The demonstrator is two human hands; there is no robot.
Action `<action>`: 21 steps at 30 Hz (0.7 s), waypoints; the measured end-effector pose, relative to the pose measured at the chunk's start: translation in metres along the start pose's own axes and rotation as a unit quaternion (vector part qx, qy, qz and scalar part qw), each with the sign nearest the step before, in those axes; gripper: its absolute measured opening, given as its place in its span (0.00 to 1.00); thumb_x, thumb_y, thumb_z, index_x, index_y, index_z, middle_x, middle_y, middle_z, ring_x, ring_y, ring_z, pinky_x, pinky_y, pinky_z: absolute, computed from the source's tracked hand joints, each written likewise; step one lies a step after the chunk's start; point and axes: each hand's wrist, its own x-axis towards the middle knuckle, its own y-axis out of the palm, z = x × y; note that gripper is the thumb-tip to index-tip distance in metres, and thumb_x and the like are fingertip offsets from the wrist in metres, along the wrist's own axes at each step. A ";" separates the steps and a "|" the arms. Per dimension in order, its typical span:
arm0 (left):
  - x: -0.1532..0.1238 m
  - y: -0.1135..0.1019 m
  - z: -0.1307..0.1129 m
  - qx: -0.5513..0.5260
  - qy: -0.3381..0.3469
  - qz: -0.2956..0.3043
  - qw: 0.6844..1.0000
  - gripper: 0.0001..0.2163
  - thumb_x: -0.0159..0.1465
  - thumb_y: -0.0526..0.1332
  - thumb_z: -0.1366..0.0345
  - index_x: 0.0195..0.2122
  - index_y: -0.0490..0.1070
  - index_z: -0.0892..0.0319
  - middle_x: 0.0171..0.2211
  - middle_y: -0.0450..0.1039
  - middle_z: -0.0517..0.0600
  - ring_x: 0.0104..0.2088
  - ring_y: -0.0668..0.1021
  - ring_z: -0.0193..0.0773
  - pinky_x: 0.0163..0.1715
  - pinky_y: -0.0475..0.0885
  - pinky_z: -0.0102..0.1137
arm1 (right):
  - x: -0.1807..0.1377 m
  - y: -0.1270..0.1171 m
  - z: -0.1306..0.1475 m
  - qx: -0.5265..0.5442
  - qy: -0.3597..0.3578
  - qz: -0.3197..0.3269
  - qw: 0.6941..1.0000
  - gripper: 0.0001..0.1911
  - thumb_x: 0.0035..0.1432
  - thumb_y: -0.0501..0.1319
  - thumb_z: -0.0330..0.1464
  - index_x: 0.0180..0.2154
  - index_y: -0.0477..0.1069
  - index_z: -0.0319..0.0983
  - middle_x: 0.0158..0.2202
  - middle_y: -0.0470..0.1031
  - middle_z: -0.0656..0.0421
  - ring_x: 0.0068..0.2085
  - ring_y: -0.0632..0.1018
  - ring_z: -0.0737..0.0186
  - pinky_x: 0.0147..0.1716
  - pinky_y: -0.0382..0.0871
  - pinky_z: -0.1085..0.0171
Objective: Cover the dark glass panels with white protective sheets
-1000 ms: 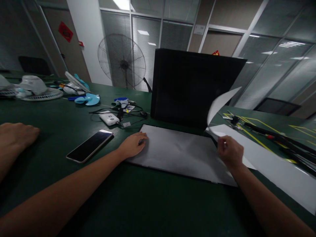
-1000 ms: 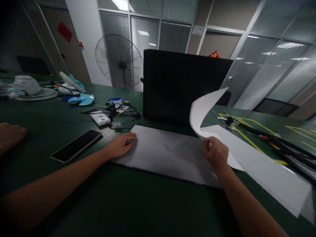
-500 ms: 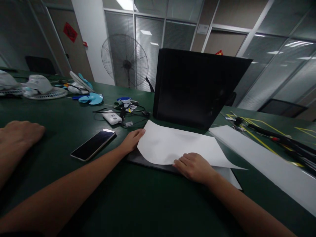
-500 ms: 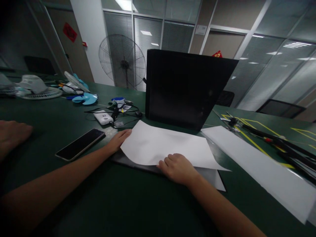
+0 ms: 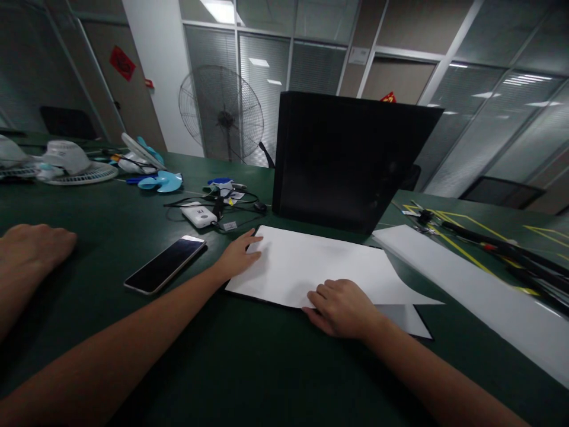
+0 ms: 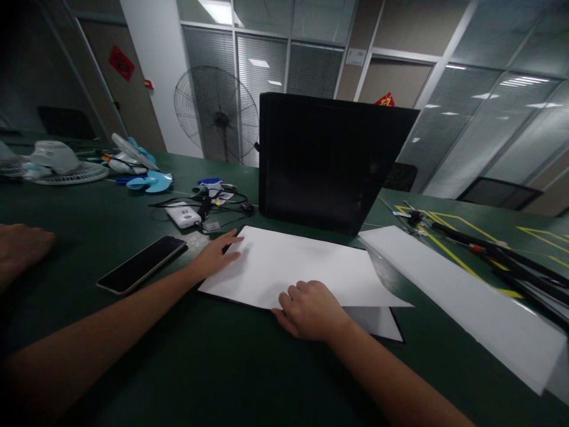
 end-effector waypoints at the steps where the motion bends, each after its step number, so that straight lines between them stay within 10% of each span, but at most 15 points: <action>1: -0.002 0.001 0.000 0.058 0.024 0.021 0.998 0.26 0.59 0.65 0.58 0.59 0.76 0.58 0.72 0.57 0.57 0.70 0.64 0.57 0.70 0.57 0.48 | 0.000 -0.001 0.000 0.007 0.006 0.005 1.000 0.21 0.71 0.49 0.43 0.39 0.76 0.37 0.32 0.76 0.55 0.31 0.72 0.63 0.28 0.49 0.62; 12: -0.005 0.001 -0.007 0.210 0.073 0.083 0.971 0.25 0.67 0.56 0.56 0.64 0.71 0.59 0.71 0.60 0.55 0.71 0.61 0.53 0.71 0.56 0.46 | -0.004 -0.001 -0.025 0.189 0.167 -0.023 0.967 0.28 0.70 0.48 0.52 0.45 0.79 0.42 0.36 0.81 0.56 0.35 0.79 0.61 0.36 0.67 0.63; 17: -0.006 0.001 -0.011 0.221 0.064 0.090 0.969 0.27 0.68 0.55 0.56 0.64 0.70 0.62 0.71 0.57 0.57 0.72 0.60 0.53 0.71 0.55 0.45 | -0.035 0.031 -0.114 0.223 0.416 -0.110 0.875 0.42 0.73 0.30 0.50 0.49 0.77 0.34 0.39 0.81 0.49 0.35 0.81 0.61 0.33 0.72 0.64; 21: -0.006 0.001 -0.009 0.200 0.069 0.095 0.973 0.25 0.67 0.56 0.57 0.63 0.71 0.60 0.71 0.58 0.55 0.72 0.59 0.52 0.71 0.54 0.46 | -0.097 0.047 -0.181 0.135 0.595 -0.145 0.779 0.27 0.72 0.48 0.47 0.50 0.76 0.36 0.46 0.79 0.49 0.48 0.79 0.55 0.51 0.72 0.54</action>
